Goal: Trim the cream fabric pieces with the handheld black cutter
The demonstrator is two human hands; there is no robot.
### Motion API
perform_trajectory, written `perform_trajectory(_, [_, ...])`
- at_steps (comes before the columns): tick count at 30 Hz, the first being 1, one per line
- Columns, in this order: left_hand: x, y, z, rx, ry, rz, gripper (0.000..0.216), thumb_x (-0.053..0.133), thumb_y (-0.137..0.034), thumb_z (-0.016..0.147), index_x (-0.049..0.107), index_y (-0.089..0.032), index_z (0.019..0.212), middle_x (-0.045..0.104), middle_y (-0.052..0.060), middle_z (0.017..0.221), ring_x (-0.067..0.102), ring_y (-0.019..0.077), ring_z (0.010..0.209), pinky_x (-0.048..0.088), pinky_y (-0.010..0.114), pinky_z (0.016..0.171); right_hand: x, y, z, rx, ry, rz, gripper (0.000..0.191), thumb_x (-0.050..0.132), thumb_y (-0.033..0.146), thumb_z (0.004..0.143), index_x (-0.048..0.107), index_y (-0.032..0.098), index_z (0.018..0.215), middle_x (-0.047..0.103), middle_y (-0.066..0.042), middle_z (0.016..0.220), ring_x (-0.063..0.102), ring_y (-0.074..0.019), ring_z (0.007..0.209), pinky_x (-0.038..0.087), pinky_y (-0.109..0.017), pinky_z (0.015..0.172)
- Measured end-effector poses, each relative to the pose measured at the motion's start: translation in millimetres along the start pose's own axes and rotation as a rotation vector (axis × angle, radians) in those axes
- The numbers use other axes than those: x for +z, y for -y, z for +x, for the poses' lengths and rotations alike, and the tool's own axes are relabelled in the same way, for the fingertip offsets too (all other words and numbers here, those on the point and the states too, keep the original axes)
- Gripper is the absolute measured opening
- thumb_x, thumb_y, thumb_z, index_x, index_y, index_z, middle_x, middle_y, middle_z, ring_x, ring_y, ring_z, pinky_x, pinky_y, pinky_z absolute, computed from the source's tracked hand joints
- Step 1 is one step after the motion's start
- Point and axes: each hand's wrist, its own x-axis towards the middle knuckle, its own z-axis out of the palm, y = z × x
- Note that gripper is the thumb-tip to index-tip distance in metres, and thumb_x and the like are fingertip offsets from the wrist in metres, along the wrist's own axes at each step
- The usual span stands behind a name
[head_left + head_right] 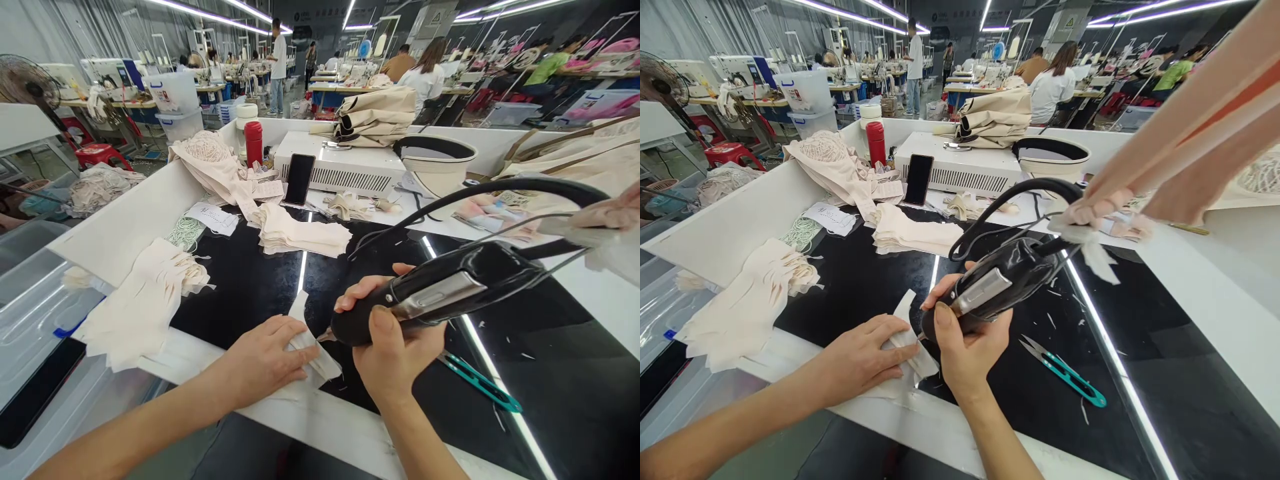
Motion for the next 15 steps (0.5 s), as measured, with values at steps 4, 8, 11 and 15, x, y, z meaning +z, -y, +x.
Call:
perform_trajectory(4, [0.8, -0.2, 0.7, -0.004, -0.018, -0.004, 0.038, 0.071, -0.028, 0.096, 0.060, -0.020, 0.132, 0.058, 0.015, 0.128, 0.061, 0.0306, 0.118, 0.057, 0.048, 0.101, 0.6, -0.7, -0.3, 0.019, -0.002, -0.016, 0.037, 0.078, 0.032, 0.087, 0.058, 0.027, 0.118, 0.067, 0.004, 0.081, 0.064, -0.0146, 0.059, 0.056, -0.033, 0.059])
perform_trajectory(8, [0.6, 0.2, 0.7, -0.018, -0.020, 0.000, 0.038, 0.072, -0.028, 0.096, 0.061, -0.021, 0.132, 0.057, 0.015, 0.128, 0.061, 0.0310, 0.117, 0.058, 0.048, 0.100, 4.2, -2.1, 1.1, 0.012, -0.024, -0.010, 0.038, 0.078, 0.034, 0.086, 0.057, 0.027, 0.117, 0.066, 0.004, 0.080, 0.064, -0.0144, 0.057, 0.056, -0.033, 0.058])
perform_trajectory(11, [-0.2, 0.7, 0.9, -0.029, -0.005, 0.007, 0.038, 0.072, -0.028, 0.096, 0.062, -0.022, 0.132, 0.057, 0.014, 0.129, 0.060, 0.0308, 0.119, 0.058, 0.047, 0.100, 7.3, -5.0, 1.7, -0.001, -0.022, 0.015, 0.040, 0.078, 0.033, 0.086, 0.056, 0.027, 0.118, 0.067, 0.005, 0.081, 0.063, -0.0138, 0.057, 0.055, -0.031, 0.057])
perform_trajectory(15, [-1.0, -2.1, 0.7, -0.039, 0.005, 0.003, 0.040, 0.073, -0.027, 0.095, 0.062, -0.021, 0.133, 0.058, 0.014, 0.128, 0.060, 0.0311, 0.117, 0.059, 0.048, 0.100, 9.0, -7.6, 0.4, -0.009, -0.007, 0.002, 0.035, 0.075, 0.025, 0.087, 0.057, 0.027, 0.117, 0.068, 0.004, 0.083, 0.064, -0.0127, 0.059, 0.056, -0.029, 0.056])
